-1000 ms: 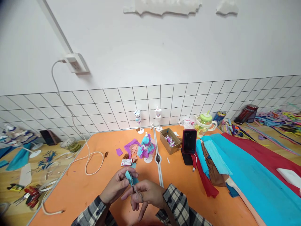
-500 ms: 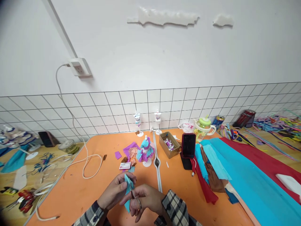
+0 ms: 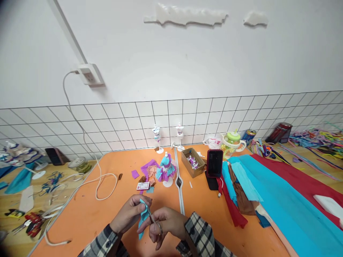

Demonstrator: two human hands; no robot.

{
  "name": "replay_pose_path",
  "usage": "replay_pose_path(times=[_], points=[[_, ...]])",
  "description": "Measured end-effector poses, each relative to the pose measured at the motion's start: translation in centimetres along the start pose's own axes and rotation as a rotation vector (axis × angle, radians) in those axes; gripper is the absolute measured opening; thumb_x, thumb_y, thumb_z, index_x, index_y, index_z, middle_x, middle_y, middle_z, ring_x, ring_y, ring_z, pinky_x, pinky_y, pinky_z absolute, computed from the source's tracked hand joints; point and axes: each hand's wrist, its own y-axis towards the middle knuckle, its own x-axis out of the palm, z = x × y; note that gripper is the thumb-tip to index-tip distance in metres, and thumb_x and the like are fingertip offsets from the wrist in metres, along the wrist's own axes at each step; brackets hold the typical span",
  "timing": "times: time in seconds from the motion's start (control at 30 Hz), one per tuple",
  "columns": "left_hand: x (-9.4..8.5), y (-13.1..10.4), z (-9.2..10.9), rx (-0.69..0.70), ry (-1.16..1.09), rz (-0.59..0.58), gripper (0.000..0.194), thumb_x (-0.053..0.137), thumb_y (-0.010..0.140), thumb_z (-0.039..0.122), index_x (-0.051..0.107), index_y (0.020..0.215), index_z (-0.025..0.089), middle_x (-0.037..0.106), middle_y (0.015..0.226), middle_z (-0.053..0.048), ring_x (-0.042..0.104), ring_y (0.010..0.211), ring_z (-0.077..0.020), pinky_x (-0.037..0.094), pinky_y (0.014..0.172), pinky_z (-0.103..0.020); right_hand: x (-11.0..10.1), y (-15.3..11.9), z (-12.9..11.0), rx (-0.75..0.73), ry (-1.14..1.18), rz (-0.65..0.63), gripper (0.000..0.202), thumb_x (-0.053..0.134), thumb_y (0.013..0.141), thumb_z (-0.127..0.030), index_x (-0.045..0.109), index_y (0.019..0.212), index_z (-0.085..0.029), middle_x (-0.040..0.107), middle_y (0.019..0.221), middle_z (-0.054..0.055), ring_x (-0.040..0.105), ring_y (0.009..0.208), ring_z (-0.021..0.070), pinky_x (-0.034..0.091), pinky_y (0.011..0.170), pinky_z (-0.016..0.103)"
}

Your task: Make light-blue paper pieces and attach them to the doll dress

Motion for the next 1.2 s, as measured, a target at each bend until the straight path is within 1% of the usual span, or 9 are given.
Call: replay_pose_path(times=[0.17, 0.3, 0.43, 0.57, 0.7, 0.77, 0.83, 1.03, 1.2], points=[[0.4, -0.1, 0.6, 0.035, -0.024, -0.027, 0.024, 0.079, 0.067, 0.036, 0.068, 0.073, 0.015, 0.067, 0.088, -0.007, 0.059, 0.082, -0.0188, 0.045, 0.076, -0.030, -0.1, 0.1, 0.1, 0.005, 0.003, 0.000, 0.052, 0.069, 0.074, -0.051, 0.067, 0.104, -0.009, 0.056, 0.069, 0.001, 0.050, 0.057, 0.0064, 0.052, 0.054, 0.021], [0.0, -0.1, 0.4, -0.004, -0.008, -0.081, 0.026, 0.078, 0.068, 0.038, 0.068, 0.071, 0.015, 0.070, 0.069, -0.004, 0.063, 0.069, -0.0182, 0.043, 0.088, -0.038, -0.2, 0.0, 0.1, 0.027, -0.004, -0.020, 0.054, 0.069, 0.072, -0.053, 0.067, 0.103, -0.009, 0.056, 0.069, 0.001, 0.050, 0.057, 0.0069, 0.055, 0.061, 0.028], [-0.4, 0.0, 0.2, -0.026, 0.056, -0.101, 0.028, 0.079, 0.066, 0.040, 0.068, 0.067, 0.015, 0.070, 0.063, -0.002, 0.062, 0.062, -0.0156, 0.037, 0.098, -0.042, -0.3, -0.1, 0.1, 0.031, 0.006, -0.062, 0.051, 0.069, 0.074, -0.050, 0.067, 0.103, -0.008, 0.052, 0.066, -0.002, 0.050, 0.057, 0.0069, 0.055, 0.064, 0.029], [-0.5, -0.1, 0.4, -0.027, 0.119, -0.098, 0.032, 0.079, 0.066, 0.043, 0.069, 0.070, 0.014, 0.066, 0.062, -0.002, 0.059, 0.060, -0.0146, 0.043, 0.085, -0.036, -0.4, -0.1, 0.2, 0.028, 0.026, -0.058, 0.050, 0.068, 0.075, -0.049, 0.067, 0.102, -0.008, 0.052, 0.065, -0.001, 0.050, 0.057, 0.0072, 0.055, 0.064, 0.029], [-0.1, -0.2, 0.7, -0.010, 0.059, -0.098, 0.042, 0.080, 0.062, 0.047, 0.069, 0.087, 0.015, 0.064, 0.081, -0.005, 0.056, 0.071, -0.0160, 0.043, 0.067, -0.027, -0.3, 0.0, 0.4, 0.017, 0.030, -0.026, 0.053, 0.068, 0.074, -0.051, 0.066, 0.105, -0.008, 0.055, 0.068, 0.000, 0.051, 0.058, 0.0075, 0.055, 0.062, 0.029], [0.2, -0.2, 0.8, 0.034, 0.043, -0.101, 0.036, 0.079, 0.063, 0.045, 0.070, 0.081, 0.015, 0.061, 0.086, -0.005, 0.055, 0.076, -0.0164, 0.042, 0.068, -0.026, -0.1, 0.0, 0.4, 0.015, 0.021, -0.021, 0.053, 0.068, 0.074, -0.051, 0.066, 0.106, -0.008, 0.057, 0.070, 0.001, 0.052, 0.059, 0.0078, 0.054, 0.059, 0.027], [0.5, -0.2, 0.8, 0.054, 0.037, -0.091, 0.030, 0.078, 0.067, 0.041, 0.068, 0.071, 0.014, 0.058, 0.080, -0.003, 0.053, 0.075, -0.0153, 0.041, 0.069, -0.026, 0.0, 0.1, 0.4, 0.013, 0.021, -0.024, 0.053, 0.069, 0.074, -0.050, 0.066, 0.106, -0.008, 0.057, 0.071, 0.002, 0.053, 0.059, 0.0083, 0.054, 0.057, 0.025], [0.2, -0.1, 0.2, -0.025, -0.011, -0.134, 0.030, 0.080, 0.065, 0.038, 0.066, 0.066, 0.012, 0.054, 0.063, 0.001, 0.046, 0.060, -0.0099, 0.037, 0.065, -0.024, 0.2, -0.1, 0.2, -0.001, 0.046, -0.021, 0.052, 0.069, 0.074, -0.051, 0.066, 0.103, -0.008, 0.056, 0.069, 0.001, 0.052, 0.060, 0.0074, 0.052, 0.054, 0.021], [0.2, 0.0, 0.0, -0.022, -0.025, -0.148, 0.033, 0.080, 0.064, 0.041, 0.064, 0.062, 0.011, 0.052, 0.059, 0.003, 0.043, 0.057, -0.0084, 0.037, 0.068, -0.025, 0.3, -0.3, -0.4, -0.025, 0.004, -0.020, 0.052, 0.066, 0.075, -0.053, 0.068, 0.096, -0.005, 0.050, 0.055, -0.003, 0.041, 0.043, 0.0027, 0.036, 0.040, 0.012]])
